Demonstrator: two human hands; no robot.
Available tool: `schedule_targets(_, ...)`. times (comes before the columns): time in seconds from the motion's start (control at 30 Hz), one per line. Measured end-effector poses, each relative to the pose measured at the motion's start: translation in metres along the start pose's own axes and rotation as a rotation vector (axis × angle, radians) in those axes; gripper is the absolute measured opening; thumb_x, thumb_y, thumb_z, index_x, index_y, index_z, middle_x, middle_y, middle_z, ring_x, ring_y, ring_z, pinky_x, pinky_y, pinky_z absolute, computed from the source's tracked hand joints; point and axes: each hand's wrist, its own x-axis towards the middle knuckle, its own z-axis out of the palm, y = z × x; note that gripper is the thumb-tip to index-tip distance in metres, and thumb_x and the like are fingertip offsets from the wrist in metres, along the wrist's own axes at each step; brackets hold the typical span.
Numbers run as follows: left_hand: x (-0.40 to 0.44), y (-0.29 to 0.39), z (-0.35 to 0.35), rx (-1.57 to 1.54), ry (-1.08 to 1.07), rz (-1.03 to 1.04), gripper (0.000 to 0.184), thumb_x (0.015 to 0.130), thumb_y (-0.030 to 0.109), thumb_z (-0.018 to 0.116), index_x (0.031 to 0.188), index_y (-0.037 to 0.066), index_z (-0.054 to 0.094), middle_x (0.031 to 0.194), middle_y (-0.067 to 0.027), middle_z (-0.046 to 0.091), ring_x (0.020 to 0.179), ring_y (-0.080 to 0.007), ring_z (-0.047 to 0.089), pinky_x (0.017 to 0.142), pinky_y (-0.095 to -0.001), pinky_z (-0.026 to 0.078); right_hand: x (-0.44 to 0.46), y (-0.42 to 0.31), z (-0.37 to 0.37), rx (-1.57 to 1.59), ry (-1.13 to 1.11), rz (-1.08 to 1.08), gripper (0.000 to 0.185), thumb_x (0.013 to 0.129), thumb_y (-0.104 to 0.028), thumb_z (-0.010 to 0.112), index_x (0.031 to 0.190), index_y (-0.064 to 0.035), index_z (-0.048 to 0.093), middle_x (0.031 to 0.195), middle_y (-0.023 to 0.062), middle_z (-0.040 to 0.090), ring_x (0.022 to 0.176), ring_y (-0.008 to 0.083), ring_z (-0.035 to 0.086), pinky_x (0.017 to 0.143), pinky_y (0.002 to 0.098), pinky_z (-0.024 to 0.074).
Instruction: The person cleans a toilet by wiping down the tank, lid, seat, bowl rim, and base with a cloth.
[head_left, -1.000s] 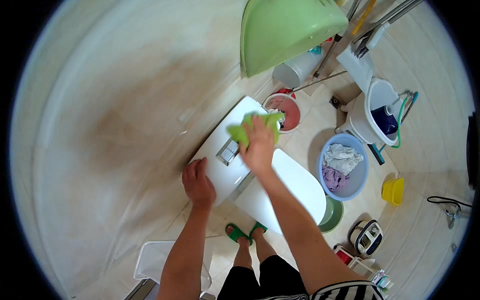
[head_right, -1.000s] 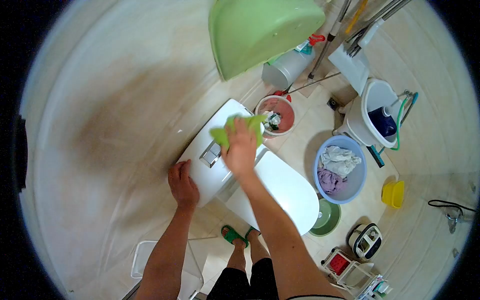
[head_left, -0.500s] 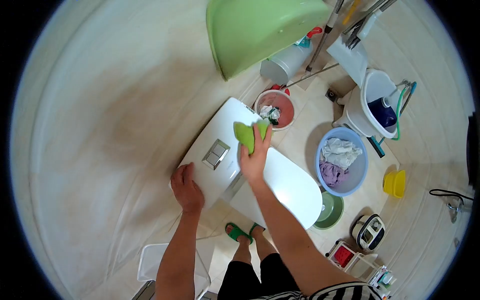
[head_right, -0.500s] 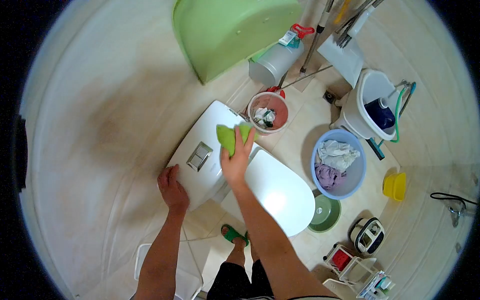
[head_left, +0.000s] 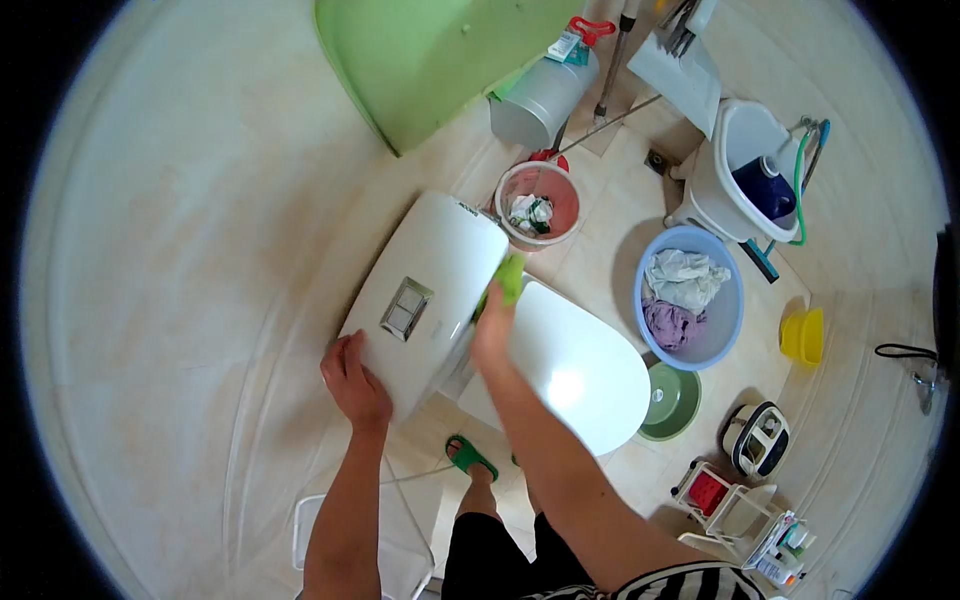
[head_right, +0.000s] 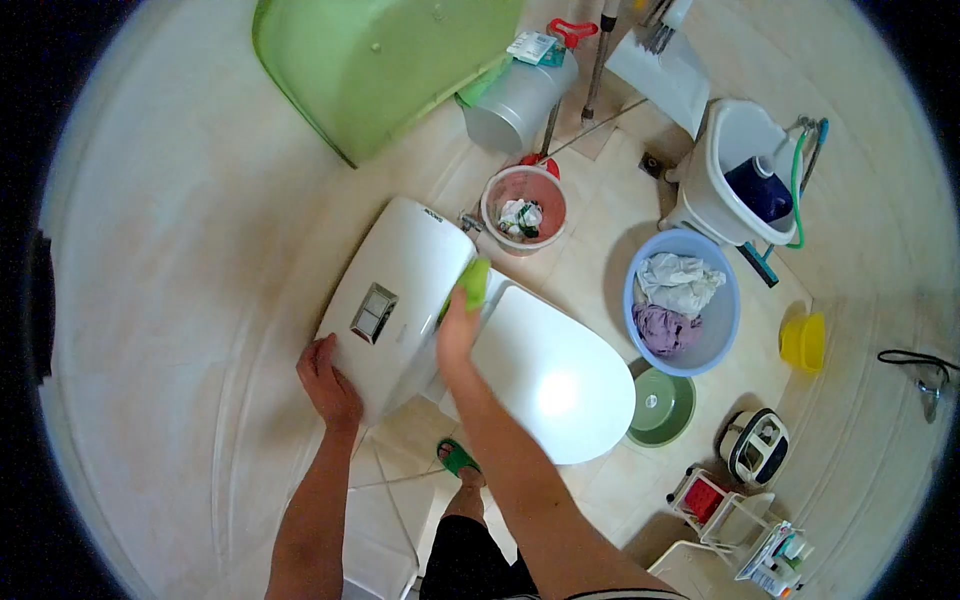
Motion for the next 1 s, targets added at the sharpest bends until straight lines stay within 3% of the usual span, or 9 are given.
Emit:
schedule_targets(0.2, 0.001, -0.005, 0.002, 0.027, -0.051, -0.049, 0.05, 0.077, -0.009, 0.042, 0.12, 0.006, 0.062, 0.117, -0.0152, 0.054, 0.11, -0.0332, 0.048, 0.097, -0.043, 0.039, -0.016, 0.029, -0.005, 0.125, 0.019, 0.083, 0.051, 0.101, -0.039, 0.045, 0.128, 0.0034, 0.053, 0.121, 0.0127, 0.06, 0.108, 0.0223, 0.054, 0.097, 0.035, 0.0399)
schedule_targets(0.33, 0.001, -0.002, -0.001, 0.018, -0.056, -0.002, 0.051, 0.078, -0.009, 0.043, 0.123, 0.006, 0.06, 0.119, -0.0157, 0.054, 0.112, -0.0345, 0.048, 0.098, -0.0441, 0.038, -0.121, 0.163, -0.037, 0.068, -0.03, 0.224, 0.05, 0.101, -0.038, 0.047, 0.136, -0.0022, 0.046, 0.129, 0.0071, 0.054, 0.116, 0.0179, 0.049, 0.103, 0.032, 0.036)
schedule_targets(0.43, 0.0, -0.007, -0.002, 0.028, -0.073, 0.041, 0.053, 0.078, -0.009, 0.044, 0.126, 0.007, 0.058, 0.122, -0.0161, 0.053, 0.114, -0.0358, 0.047, 0.099, -0.0463, 0.037, -0.166, 0.134, -0.02, 0.348, -0.02, 0.358, 0.055, 0.098, -0.039, 0.053, 0.138, -0.0023, 0.046, 0.135, 0.0108, 0.05, 0.125, 0.0205, 0.044, 0.106, 0.0323, 0.0321)
schedule_targets(0.5, -0.001, -0.012, 0.001, 0.021, -0.09, 0.06, 0.054, 0.077, -0.009, 0.044, 0.128, 0.007, 0.057, 0.124, -0.0164, 0.052, 0.116, -0.0365, 0.046, 0.099, -0.0475, 0.036, -0.138, 0.123, -0.022, 0.269, 0.004, 0.311, 0.054, 0.099, -0.036, 0.051, 0.141, -0.0034, 0.042, 0.137, 0.01, 0.048, 0.126, 0.0196, 0.043, 0.107, 0.0323, 0.0309)
schedule_targets(0.57, -0.003, -0.015, 0.002, 0.042, -0.133, 0.084, 0.056, 0.077, -0.008, 0.043, 0.13, 0.007, 0.055, 0.128, -0.0172, 0.051, 0.118, -0.0377, 0.045, 0.101, -0.0494, 0.034, -0.07, 0.112, -0.016, 0.386, 0.029, -0.012, 0.047, 0.101, -0.034, 0.048, 0.133, 0.0001, 0.048, 0.124, 0.0073, 0.055, 0.112, 0.0173, 0.049, 0.099, 0.0318, 0.0367)
schedule_targets(0.63, -0.001, -0.011, -0.001, 0.001, -0.127, 0.119, 0.056, 0.078, -0.008, 0.042, 0.13, 0.007, 0.055, 0.128, -0.0174, 0.05, 0.118, -0.0377, 0.045, 0.101, -0.0495, 0.034, -0.008, 0.064, -0.017, 0.087, -0.041, -0.108, 0.051, 0.1, -0.038, 0.049, 0.132, 0.0005, 0.049, 0.122, 0.0082, 0.057, 0.11, 0.0171, 0.05, 0.098, 0.0315, 0.0375)
schedule_targets(0.83, 0.001, -0.016, -0.001, -0.024, -0.142, 0.153, 0.054, 0.079, -0.006, 0.042, 0.129, 0.006, 0.057, 0.129, -0.0174, 0.051, 0.119, -0.0363, 0.046, 0.101, -0.0494, 0.034, 0.0, 0.067, -0.016, 0.107, 0.084, 0.039, 0.057, 0.1, -0.042, 0.045, 0.139, 0.0001, 0.044, 0.135, 0.0152, 0.051, 0.122, 0.0256, 0.048, 0.105, 0.0344, 0.0336)
schedule_targets(0.93, 0.0, -0.017, 0.001, -0.018, -0.138, 0.18, 0.054, 0.078, -0.006, 0.043, 0.129, 0.006, 0.057, 0.129, -0.0173, 0.051, 0.119, -0.0357, 0.046, 0.102, -0.0493, 0.034, -0.053, 0.207, -0.042, 0.183, 0.234, 0.244, 0.057, 0.098, -0.04, 0.051, 0.141, -0.0029, 0.043, 0.134, 0.0099, 0.049, 0.119, 0.0218, 0.046, 0.104, 0.0332, 0.0339)
schedule_targets(1.0, 0.0, -0.017, 0.0, -0.024, -0.131, 0.189, 0.055, 0.078, -0.006, 0.043, 0.129, 0.006, 0.057, 0.129, -0.0172, 0.051, 0.119, -0.0355, 0.046, 0.102, -0.0492, 0.033, -0.11, 0.215, -0.041, 0.331, 0.222, 0.434, 0.058, 0.098, -0.039, 0.052, 0.142, -0.0033, 0.042, 0.135, 0.0099, 0.049, 0.121, 0.0227, 0.044, 0.106, 0.034, 0.0324)
